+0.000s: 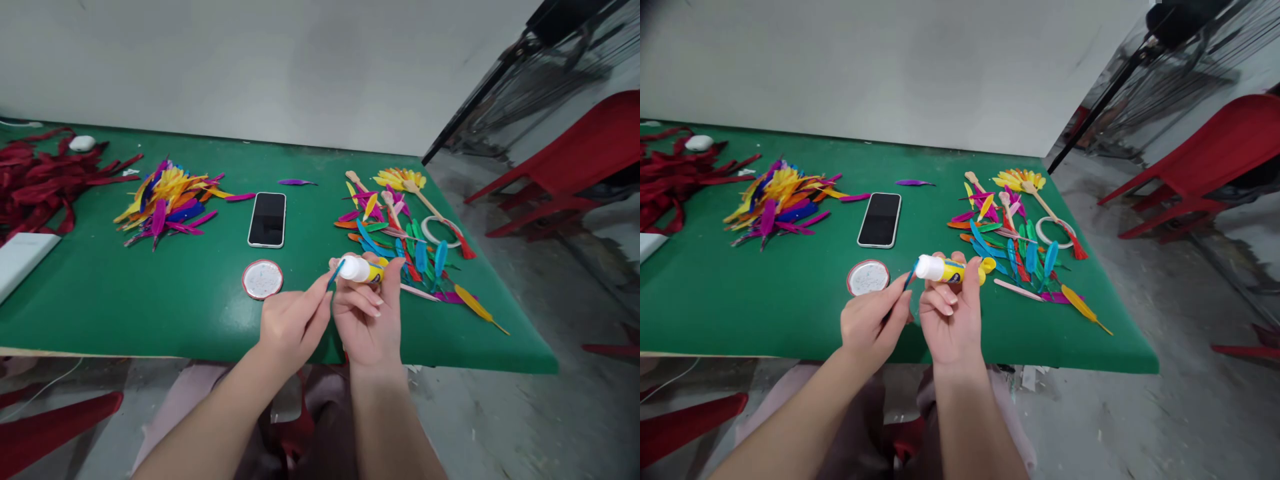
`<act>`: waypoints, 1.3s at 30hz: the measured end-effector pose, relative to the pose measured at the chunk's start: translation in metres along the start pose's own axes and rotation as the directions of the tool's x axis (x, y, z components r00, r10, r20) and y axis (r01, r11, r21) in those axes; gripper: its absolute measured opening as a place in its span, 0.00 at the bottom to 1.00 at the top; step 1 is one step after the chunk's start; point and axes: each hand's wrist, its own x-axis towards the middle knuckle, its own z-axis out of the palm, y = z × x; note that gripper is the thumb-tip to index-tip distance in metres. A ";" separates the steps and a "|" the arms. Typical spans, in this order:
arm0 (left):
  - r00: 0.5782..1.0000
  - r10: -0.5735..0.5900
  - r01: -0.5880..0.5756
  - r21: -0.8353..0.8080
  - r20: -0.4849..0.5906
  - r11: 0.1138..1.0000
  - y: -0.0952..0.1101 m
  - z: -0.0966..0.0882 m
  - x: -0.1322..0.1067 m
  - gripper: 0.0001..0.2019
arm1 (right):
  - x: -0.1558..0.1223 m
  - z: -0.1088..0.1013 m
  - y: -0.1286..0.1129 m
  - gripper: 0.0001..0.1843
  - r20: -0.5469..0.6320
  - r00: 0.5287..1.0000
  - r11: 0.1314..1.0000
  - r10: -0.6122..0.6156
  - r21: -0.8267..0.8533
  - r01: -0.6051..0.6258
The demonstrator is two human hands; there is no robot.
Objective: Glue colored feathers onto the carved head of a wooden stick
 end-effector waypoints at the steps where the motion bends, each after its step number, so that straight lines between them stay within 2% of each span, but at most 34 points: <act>1: 1.000 0.016 -0.016 -0.004 0.007 1.000 0.000 0.000 0.000 0.13 | 0.000 0.000 0.000 0.11 0.005 1.000 1.000 -0.004 0.010 0.004; 8: 1.000 -0.016 0.017 -0.028 0.008 0.999 -0.003 -0.001 0.000 0.13 | -0.001 -0.002 0.000 0.12 0.017 0.999 0.999 0.042 0.029 -0.043; 13: 0.998 0.024 -0.020 -0.060 0.060 0.998 -0.003 -0.005 0.002 0.13 | -0.001 -0.002 0.001 0.11 0.007 1.000 1.000 0.017 0.019 -0.017; 19: 0.997 -0.052 0.056 -0.073 0.050 0.996 -0.001 -0.006 0.002 0.13 | -0.002 -0.003 0.002 0.11 0.028 0.999 0.999 0.035 -0.005 -0.035; 23: 0.998 -0.012 0.017 -0.078 0.069 0.997 -0.001 -0.006 0.003 0.12 | -0.002 -0.002 0.002 0.11 0.044 0.999 0.999 0.027 0.017 -0.028; 28: 0.999 -0.024 0.026 -0.041 0.044 0.999 -0.003 -0.007 0.003 0.12 | -0.001 -0.002 0.003 0.12 0.055 0.998 0.999 0.026 0.027 -0.027; 32: 0.997 0.028 -0.023 -0.067 0.070 0.998 -0.003 -0.008 0.003 0.11 | -0.001 -0.002 0.002 0.12 0.039 0.999 1.000 0.010 0.027 -0.011; 39: 0.999 -0.012 0.013 -0.029 0.031 0.999 -0.004 -0.007 0.003 0.11 | -0.001 -0.002 0.002 0.11 0.060 0.998 1.000 0.002 0.017 -0.003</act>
